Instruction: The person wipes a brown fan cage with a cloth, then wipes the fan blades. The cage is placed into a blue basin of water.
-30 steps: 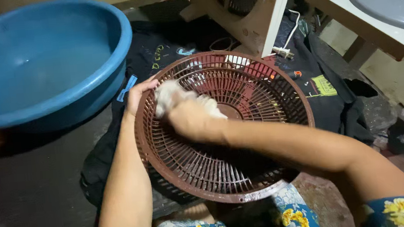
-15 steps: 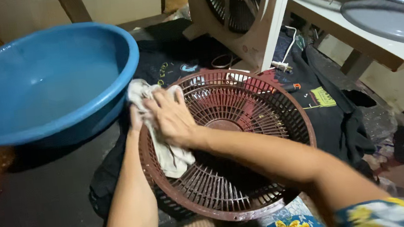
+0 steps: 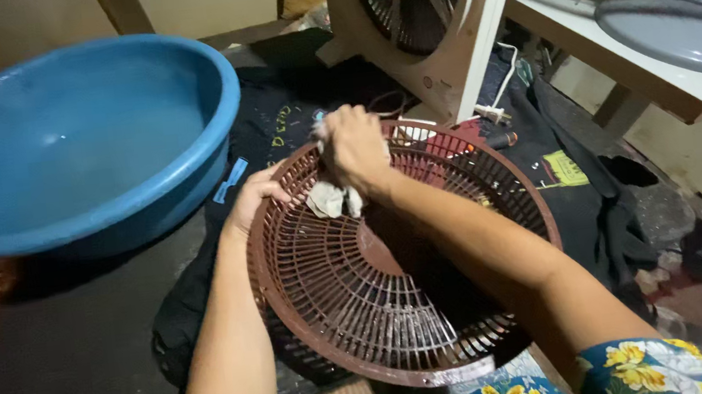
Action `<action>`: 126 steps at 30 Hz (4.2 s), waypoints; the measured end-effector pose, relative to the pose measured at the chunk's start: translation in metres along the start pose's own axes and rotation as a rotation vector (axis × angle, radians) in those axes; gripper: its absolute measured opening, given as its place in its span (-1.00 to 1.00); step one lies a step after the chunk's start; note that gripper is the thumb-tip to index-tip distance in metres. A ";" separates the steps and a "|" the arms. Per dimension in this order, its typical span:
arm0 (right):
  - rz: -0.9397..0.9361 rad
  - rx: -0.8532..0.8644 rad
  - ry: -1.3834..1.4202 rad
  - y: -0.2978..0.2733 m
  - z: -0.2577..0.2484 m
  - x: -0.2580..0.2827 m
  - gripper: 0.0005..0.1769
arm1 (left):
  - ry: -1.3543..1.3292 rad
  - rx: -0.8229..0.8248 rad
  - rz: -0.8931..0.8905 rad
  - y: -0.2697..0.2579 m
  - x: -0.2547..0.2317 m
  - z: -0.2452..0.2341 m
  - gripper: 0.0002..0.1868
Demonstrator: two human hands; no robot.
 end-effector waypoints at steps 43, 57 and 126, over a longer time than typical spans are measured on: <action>-0.216 0.212 -0.003 -0.065 0.015 0.023 -0.36 | 0.067 -0.116 -0.021 -0.019 -0.019 0.002 -0.20; -0.361 0.586 0.097 -0.119 -0.003 0.133 -0.40 | 0.144 -0.209 -0.019 -0.023 -0.012 -0.019 -0.22; -0.347 0.718 0.260 -0.071 -0.015 0.055 -0.45 | 0.404 -0.361 -0.169 -0.026 -0.026 0.004 -0.34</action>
Point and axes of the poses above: each hand's wrist, its own y-axis towards the middle knuckle, its own z-axis out of the palm, x = y × z, the point moved 6 cm from there along y, towards the middle knuckle, and after that the axes turned 10 degrees about y, right-handed, at the moved point
